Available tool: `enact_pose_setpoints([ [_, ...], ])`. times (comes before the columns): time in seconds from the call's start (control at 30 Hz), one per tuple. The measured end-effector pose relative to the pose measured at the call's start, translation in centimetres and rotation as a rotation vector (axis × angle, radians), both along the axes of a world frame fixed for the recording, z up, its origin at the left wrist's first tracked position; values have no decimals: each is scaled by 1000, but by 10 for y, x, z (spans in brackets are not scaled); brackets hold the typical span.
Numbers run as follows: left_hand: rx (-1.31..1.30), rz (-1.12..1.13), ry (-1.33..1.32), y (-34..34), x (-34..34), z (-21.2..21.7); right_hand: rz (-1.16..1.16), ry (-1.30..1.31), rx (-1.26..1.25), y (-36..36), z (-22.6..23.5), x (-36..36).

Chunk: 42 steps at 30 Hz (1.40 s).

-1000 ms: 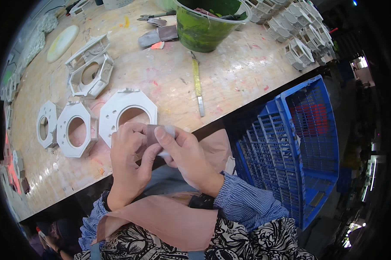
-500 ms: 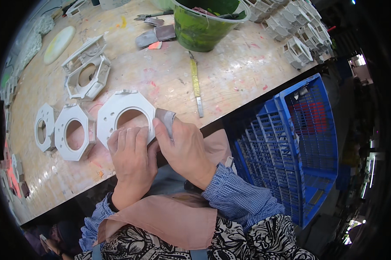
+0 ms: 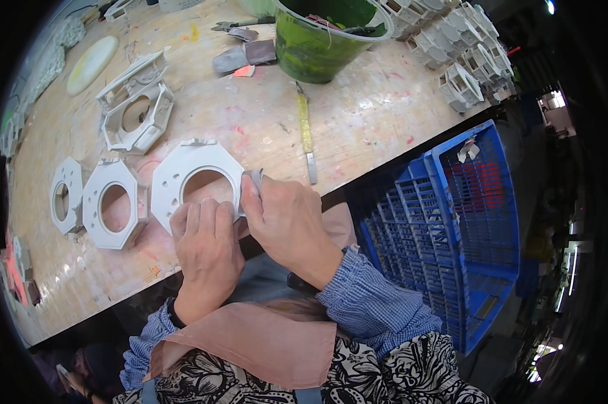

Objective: The recorder uses a scraping tool and sandpaper to finish and smooth white octagonal plastic components.

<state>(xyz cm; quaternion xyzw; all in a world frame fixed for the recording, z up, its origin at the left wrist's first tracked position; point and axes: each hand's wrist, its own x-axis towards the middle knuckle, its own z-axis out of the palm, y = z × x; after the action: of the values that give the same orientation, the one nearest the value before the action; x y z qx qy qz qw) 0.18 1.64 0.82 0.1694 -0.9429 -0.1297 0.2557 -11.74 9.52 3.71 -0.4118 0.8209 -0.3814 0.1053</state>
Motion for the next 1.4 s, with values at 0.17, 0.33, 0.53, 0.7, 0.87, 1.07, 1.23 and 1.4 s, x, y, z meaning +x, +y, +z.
enact_pose_setpoints([
  [0.17,-11,11,5,1,-1,-1,65,251,145,-11,6,-16],
  [0.33,-22,17,12,3,-4,-2,131,230,188,-3,7,-13],
  [0.53,-45,32,-49,1,-2,-1,157,209,209,1,9,-16],
  [0.7,-42,38,-36,1,-1,-2,116,253,211,-10,10,-23],
  [0.87,-35,23,-59,0,-3,-1,197,169,279,0,11,-19],
  [1.07,-56,58,-21,3,-6,1,59,293,199,-30,0,-45],
  [1.23,-58,52,-22,0,-5,-5,69,-17,-70,-18,9,-42],
  [1.4,-44,47,-47,2,-2,-1,171,383,130,-16,-24,-34],
])
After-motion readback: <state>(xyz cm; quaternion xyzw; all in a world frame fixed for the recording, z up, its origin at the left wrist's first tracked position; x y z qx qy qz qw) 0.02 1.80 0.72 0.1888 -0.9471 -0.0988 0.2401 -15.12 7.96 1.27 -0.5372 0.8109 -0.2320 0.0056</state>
